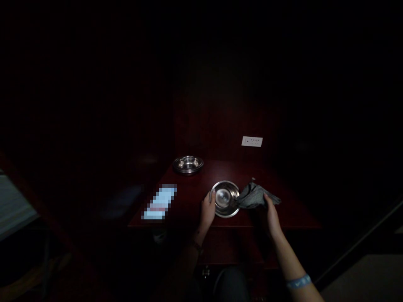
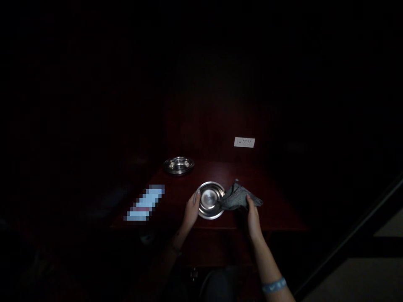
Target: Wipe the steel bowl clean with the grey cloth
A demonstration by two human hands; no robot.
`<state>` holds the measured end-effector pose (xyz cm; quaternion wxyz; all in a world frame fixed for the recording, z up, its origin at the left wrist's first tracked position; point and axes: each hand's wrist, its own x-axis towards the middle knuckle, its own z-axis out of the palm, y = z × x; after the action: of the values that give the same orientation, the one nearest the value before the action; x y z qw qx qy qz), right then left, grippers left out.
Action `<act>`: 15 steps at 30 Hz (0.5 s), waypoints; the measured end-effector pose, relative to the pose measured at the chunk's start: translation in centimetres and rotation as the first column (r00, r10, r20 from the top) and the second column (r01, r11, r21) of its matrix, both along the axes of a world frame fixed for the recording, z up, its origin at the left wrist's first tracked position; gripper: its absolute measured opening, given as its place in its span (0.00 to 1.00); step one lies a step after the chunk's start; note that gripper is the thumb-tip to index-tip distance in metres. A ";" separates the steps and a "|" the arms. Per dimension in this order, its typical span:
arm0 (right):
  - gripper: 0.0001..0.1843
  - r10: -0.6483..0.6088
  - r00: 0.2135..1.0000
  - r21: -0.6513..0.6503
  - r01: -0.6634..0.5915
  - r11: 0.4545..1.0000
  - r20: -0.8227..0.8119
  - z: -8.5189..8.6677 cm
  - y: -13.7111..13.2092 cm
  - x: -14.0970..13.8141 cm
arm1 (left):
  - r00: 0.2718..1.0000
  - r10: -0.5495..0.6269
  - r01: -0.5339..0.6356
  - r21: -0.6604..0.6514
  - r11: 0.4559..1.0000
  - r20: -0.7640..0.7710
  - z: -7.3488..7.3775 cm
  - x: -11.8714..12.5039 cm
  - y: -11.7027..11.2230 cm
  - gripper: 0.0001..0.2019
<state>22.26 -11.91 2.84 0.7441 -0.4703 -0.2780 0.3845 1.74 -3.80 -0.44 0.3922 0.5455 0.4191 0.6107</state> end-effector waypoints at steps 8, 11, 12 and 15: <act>0.20 -0.023 0.968 0.107 0.051 0.993 -0.251 1.5 0.4 -0.2 | 0.994 0.047 -0.035 -0.109 0.993 0.103 0.8 -0.2 -0.6 0.24; 0.12 0.012 0.986 0.094 0.003 0.996 -0.168 0.8 2.0 -1.1 | 0.983 0.088 -0.063 -0.148 0.987 0.164 1.0 -0.4 -0.6 0.24; 0.09 0.026 0.991 0.098 -0.013 0.995 -0.133 0.6 2.5 -1.5 | 0.977 0.105 -0.076 -0.156 0.985 0.185 0.9 -0.5 -0.5 0.25; 0.07 0.042 0.994 0.105 -0.032 0.994 -0.097 0.1 3.6 -2.2 | 0.957 0.176 -0.139 -0.166 0.976 0.230 0.2 -0.7 0.1 0.28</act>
<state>20.01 -8.36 2.97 0.7729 -0.4063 -0.2692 0.4062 1.01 -3.74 -0.23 0.4299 0.4008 0.4542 0.6695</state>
